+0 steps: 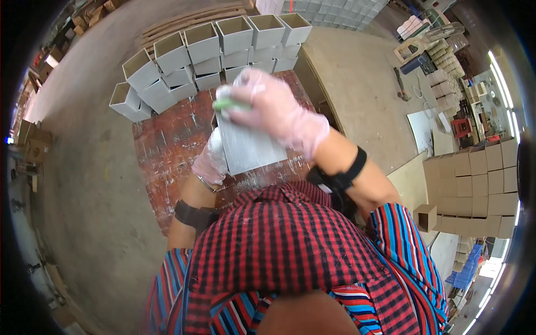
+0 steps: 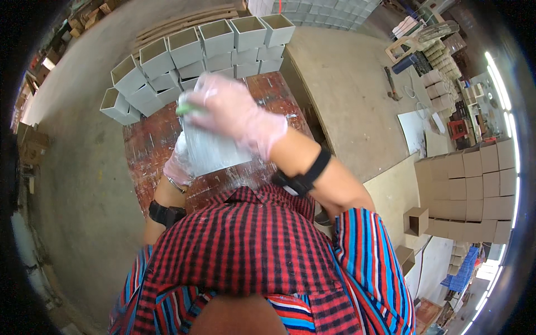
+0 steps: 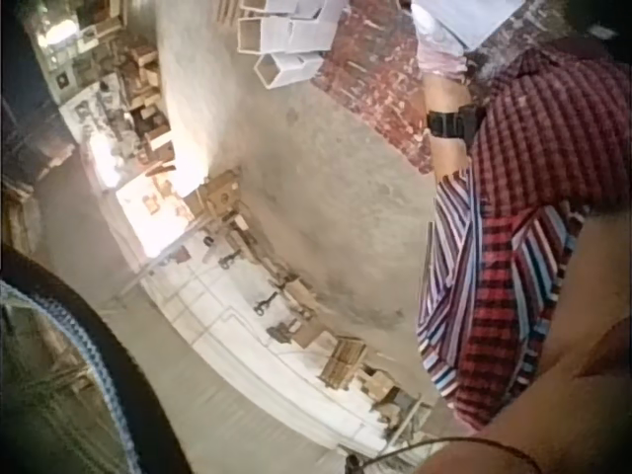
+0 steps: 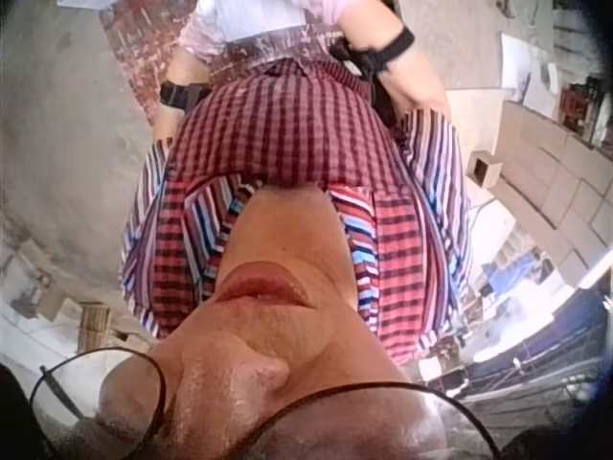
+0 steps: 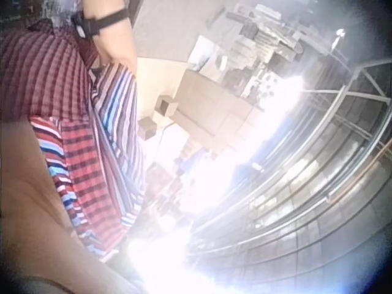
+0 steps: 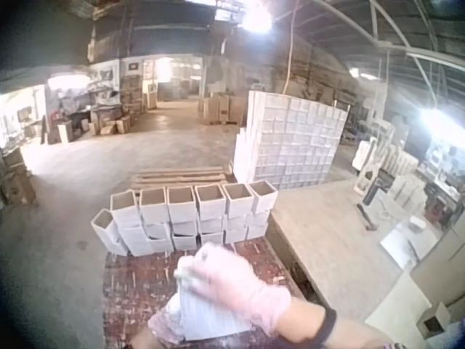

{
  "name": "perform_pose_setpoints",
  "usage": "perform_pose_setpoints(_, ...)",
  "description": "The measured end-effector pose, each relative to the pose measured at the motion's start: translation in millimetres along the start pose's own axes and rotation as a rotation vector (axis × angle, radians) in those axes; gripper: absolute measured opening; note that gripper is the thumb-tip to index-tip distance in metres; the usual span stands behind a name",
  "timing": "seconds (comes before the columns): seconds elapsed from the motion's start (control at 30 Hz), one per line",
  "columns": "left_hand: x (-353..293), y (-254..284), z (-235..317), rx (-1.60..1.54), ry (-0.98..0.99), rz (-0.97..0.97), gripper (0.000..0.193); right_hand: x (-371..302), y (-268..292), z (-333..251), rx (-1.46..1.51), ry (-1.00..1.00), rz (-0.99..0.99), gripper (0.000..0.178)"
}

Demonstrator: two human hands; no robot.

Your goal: The person wipes the sides of a box with a sponge, picks up a sprayer to apply liquid to the sponge, and continues wiping the boxes.

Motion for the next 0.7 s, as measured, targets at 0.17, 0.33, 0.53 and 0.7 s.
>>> perform_pose_setpoints(0.17,-10.8,-13.0,3.1,0.771,-0.082,-0.131,0.044,-9.0,-20.0,-22.0,0.031,0.133,-0.164,0.023)
perform_pose_setpoints(0.33,-12.2,-21.5,-14.4,-0.127,0.128,-0.073,0.047,-2.6,0.3,29.5,-0.027,-0.178,0.053,0.023)
perform_pose_setpoints(0.53,-8.7,-27.4,-14.8,-0.003,0.162,-0.058,0.048,-12.9,-21.1,14.5,-0.065,0.041,-0.047,0.021)
perform_pose_setpoints(0.7,-19.1,-22.9,-1.8,-0.013,0.013,0.024,0.054,-15.0,13.3,50.9,-0.079,-0.249,0.15,0.026)
Point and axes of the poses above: each hand's wrist, its own x-axis towards the middle knuckle, its own y-axis out of the back of the hand, z = x × y, the point moved 9 cm from there along x, towards the middle knuckle, and after that the axes turned 12 degrees about -x, right-handed, at the moved point
